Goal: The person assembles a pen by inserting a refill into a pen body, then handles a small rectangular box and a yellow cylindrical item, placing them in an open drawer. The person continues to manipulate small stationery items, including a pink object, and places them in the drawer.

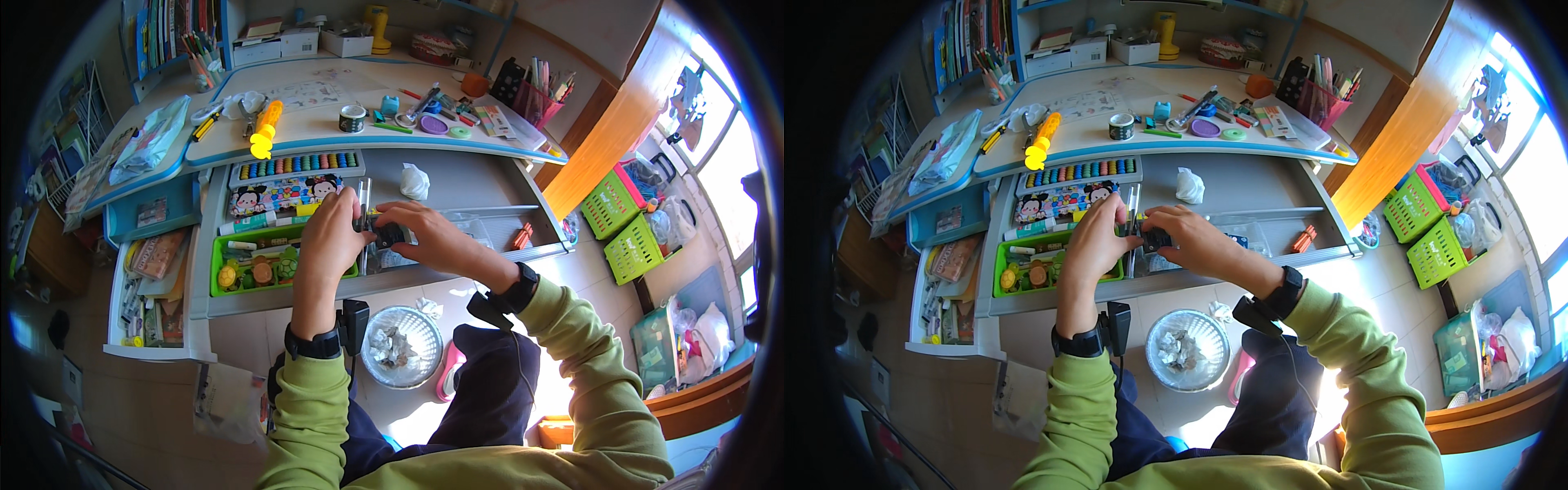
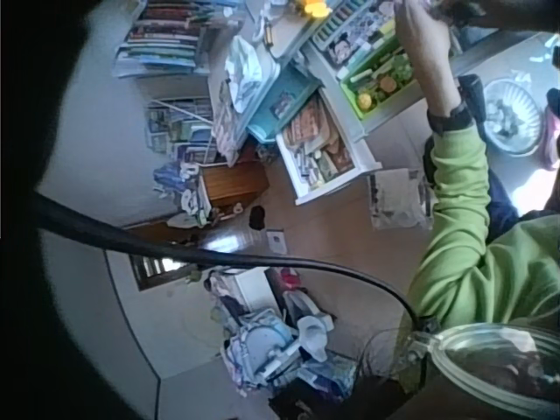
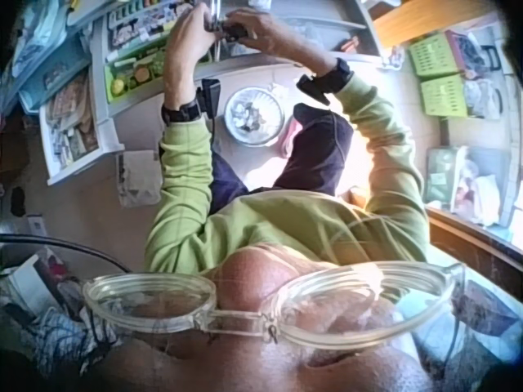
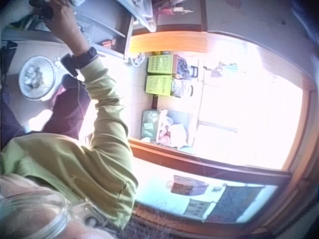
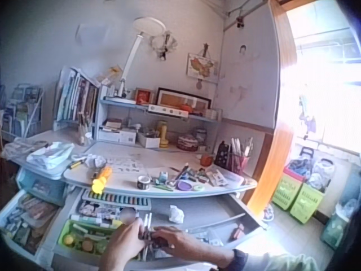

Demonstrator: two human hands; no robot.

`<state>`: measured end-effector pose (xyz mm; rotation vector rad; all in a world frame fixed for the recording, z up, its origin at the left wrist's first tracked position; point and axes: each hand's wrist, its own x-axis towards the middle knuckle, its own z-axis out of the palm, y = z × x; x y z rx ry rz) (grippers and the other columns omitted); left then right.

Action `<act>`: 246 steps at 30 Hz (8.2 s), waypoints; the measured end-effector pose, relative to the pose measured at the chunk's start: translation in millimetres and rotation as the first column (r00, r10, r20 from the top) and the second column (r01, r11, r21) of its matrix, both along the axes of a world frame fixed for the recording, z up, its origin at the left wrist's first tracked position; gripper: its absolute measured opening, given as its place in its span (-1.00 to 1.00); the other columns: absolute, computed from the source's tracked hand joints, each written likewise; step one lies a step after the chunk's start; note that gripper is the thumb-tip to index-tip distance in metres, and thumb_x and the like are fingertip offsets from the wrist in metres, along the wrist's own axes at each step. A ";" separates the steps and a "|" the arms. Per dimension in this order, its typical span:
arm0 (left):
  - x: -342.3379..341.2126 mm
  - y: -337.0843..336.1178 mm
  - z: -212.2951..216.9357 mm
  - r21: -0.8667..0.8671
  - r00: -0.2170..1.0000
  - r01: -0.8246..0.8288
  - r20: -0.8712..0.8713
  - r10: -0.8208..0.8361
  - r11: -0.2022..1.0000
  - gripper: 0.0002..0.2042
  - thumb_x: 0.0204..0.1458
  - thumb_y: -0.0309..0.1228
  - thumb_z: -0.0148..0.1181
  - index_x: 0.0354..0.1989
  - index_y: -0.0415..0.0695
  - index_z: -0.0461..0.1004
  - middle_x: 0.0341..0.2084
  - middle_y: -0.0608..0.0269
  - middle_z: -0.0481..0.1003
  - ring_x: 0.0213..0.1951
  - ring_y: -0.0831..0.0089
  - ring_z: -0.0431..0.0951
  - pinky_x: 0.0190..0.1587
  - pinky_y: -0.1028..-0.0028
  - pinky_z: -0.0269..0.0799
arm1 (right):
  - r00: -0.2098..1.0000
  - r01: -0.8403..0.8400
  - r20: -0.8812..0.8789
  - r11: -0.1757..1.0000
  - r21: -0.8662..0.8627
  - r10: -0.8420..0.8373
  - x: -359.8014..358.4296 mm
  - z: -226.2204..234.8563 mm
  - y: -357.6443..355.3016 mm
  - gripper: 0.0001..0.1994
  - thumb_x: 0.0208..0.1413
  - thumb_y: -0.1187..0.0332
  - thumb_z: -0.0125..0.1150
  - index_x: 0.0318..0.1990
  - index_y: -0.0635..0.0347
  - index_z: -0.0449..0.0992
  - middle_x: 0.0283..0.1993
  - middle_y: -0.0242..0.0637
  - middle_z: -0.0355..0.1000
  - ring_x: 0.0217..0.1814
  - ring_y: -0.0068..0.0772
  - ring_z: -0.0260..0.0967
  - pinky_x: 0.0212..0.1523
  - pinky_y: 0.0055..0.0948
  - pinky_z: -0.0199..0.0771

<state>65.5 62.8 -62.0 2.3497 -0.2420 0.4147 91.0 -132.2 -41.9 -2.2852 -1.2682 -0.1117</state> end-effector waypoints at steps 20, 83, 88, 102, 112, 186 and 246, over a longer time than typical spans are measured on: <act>-3.3 6.2 2.2 -0.024 0.996 0.061 0.060 -0.060 0.998 -0.89 0.08 -0.53 0.19 -0.24 -0.14 0.60 -0.36 0.10 0.41 -0.34 0.25 0.50 -0.19 0.35 0.41 | 0.997 0.043 -0.069 0.998 0.041 -0.040 -8.1 5.1 -13.5 -0.69 -0.12 0.53 0.40 -0.16 0.26 0.50 -0.07 -0.10 0.47 0.00 -0.01 0.44 0.03 -0.23 0.44; 7.9 2.4 6.5 -0.377 0.995 -0.015 0.089 0.053 0.926 -0.47 0.03 -0.56 0.27 0.21 -0.10 0.31 -0.15 0.01 0.54 -0.24 0.41 0.61 -0.21 0.45 0.57 | 0.989 0.145 0.010 0.989 0.038 -0.146 -2.2 1.0 -35.7 -0.62 -0.09 0.52 0.37 -0.03 0.24 0.54 0.05 -0.08 0.48 0.06 0.00 0.44 0.10 -0.23 0.44; 14.2 4.1 -2.9 -0.288 0.998 -0.028 0.052 0.045 0.957 -0.38 0.02 -0.49 0.30 0.30 -0.07 0.24 -0.13 0.01 0.54 -0.19 0.34 0.60 -0.14 0.37 0.54 | 0.991 0.110 0.067 0.993 0.047 -0.113 0.1 1.1 -31.9 -0.60 -0.12 0.50 0.37 -0.03 0.22 0.54 0.01 -0.08 0.49 0.04 0.02 0.43 0.09 -0.21 0.43; 19.5 6.7 -11.2 -0.191 0.997 -0.076 -0.041 0.070 0.979 -0.30 0.03 -0.41 0.31 0.36 -0.04 0.13 -0.16 -0.02 0.56 -0.15 0.23 0.60 -0.08 0.31 0.50 | 0.966 0.241 -0.090 0.971 -0.012 -0.241 -0.1 13.3 -78.5 -0.62 -0.07 0.49 0.38 -0.02 0.20 0.56 -0.06 -0.07 0.50 -0.04 -0.03 0.46 0.01 -0.25 0.47; 13.2 6.5 6.1 -0.432 0.986 0.061 0.164 0.012 0.900 -0.55 0.09 -0.52 0.22 0.17 -0.09 0.30 -0.31 0.09 0.55 -0.33 0.43 0.59 -0.27 0.46 0.51 | 0.962 0.267 -0.110 0.943 0.199 -0.249 -16.0 12.0 -79.7 -0.69 -0.03 0.51 0.36 -0.07 0.23 0.58 -0.05 -0.09 0.51 -0.02 -0.06 0.48 0.00 -0.29 0.52; -31.3 -71.6 47.6 -0.537 0.915 0.321 0.388 -0.109 0.780 -0.79 0.09 -0.63 0.19 -0.09 -0.20 0.57 -0.24 0.24 0.58 -0.22 0.54 0.58 -0.17 0.57 0.50 | 0.420 0.519 -0.647 0.416 0.747 0.637 -54.8 1.7 -33.0 -0.54 0.25 0.54 0.06 0.30 0.19 0.21 0.14 -0.23 0.41 0.16 -0.32 0.41 0.25 -0.17 0.40; -37.5 -59.2 50.3 -0.797 0.800 0.372 0.015 -0.600 0.475 -0.48 0.01 -0.59 0.32 0.18 -0.18 0.29 -0.09 0.18 0.53 -0.07 0.50 0.56 -0.04 0.54 0.55 | 0.992 0.125 -0.073 0.761 0.636 -0.103 -44.3 16.1 -65.3 -0.41 -0.14 0.53 0.33 0.17 0.19 0.40 -0.03 -0.14 0.43 -0.09 -0.23 0.47 -0.09 -0.36 0.53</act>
